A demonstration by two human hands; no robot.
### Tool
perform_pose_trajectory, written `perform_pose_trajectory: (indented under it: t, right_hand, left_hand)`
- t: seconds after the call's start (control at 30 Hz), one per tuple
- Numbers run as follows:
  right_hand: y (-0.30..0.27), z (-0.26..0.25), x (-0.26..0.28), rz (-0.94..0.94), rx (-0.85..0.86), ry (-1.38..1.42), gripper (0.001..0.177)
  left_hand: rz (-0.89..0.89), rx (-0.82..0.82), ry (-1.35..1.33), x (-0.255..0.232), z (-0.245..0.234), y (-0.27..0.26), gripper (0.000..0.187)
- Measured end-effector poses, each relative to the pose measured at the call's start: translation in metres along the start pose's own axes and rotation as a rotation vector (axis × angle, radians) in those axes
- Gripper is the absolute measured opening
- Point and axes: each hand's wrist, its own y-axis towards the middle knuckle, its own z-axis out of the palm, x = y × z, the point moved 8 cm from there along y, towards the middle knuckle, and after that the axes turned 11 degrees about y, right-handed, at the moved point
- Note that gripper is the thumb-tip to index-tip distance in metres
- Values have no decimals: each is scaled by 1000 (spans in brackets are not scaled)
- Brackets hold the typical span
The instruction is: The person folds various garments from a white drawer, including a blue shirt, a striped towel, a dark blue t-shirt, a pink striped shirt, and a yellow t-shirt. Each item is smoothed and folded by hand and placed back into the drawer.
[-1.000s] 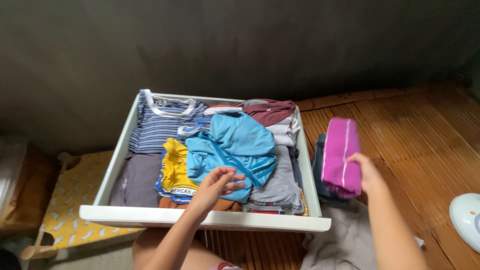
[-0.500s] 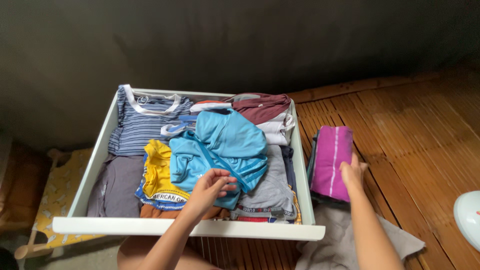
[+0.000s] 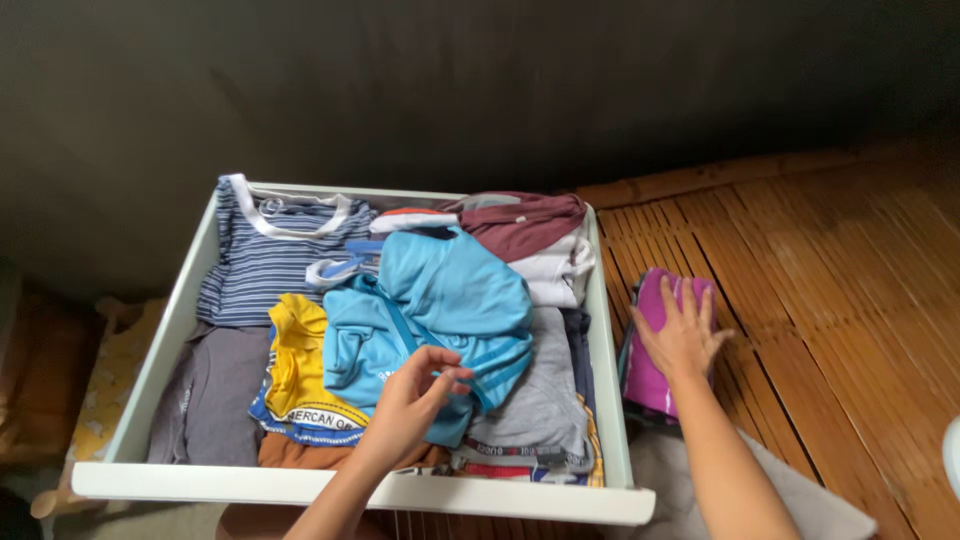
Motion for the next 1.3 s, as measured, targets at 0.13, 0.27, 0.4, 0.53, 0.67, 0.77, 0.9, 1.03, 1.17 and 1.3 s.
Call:
perform_pose_trajectory:
  t: [0.13,0.27,0.4,0.53,0.67,0.77,0.9,1.03,1.17,1.3]
  right_hand:
    - [4,10,-8,-23,-2,7,89]
    - [8,7,-6,-56,24,-73,90]
    - [11,-9,0,-26,73,-81,89]
    - [10,-43,32,-40,-8,93,76]
    - [-8,-91,119,-264,-159,267,53]
    - [-45,-116,210,-506,-125,428,50]
    - [-132,-103,340,-789,183,705,55]
    - [-193,-53,412,-862,405,387,93]
    - [-198,-21,415,-925,251,386,80]
    - [-142,26,360,-607,308,675,58]
  left_hand:
    - [-38,-117,216,-14,-27,-16,17]
    - [103,-215,463,-38,-56,-43,14]
    - [95,-322,518,-38,-90,-64,13]
    - [301,-576,737,-42,-128,-86,9]
    - [214,-773,948,-26,-182,-100,10]
    - [228,-835,1016,-20,-207,-106,16]
    - [237,-818,1133,-20,-207,-101,21]
    - [227,-817,1155,-27,-194,-105,23]
    - [232,-812,1121,-40,-190,-114,20]
    - [232,-722,1087,-44,-186,-118,25]
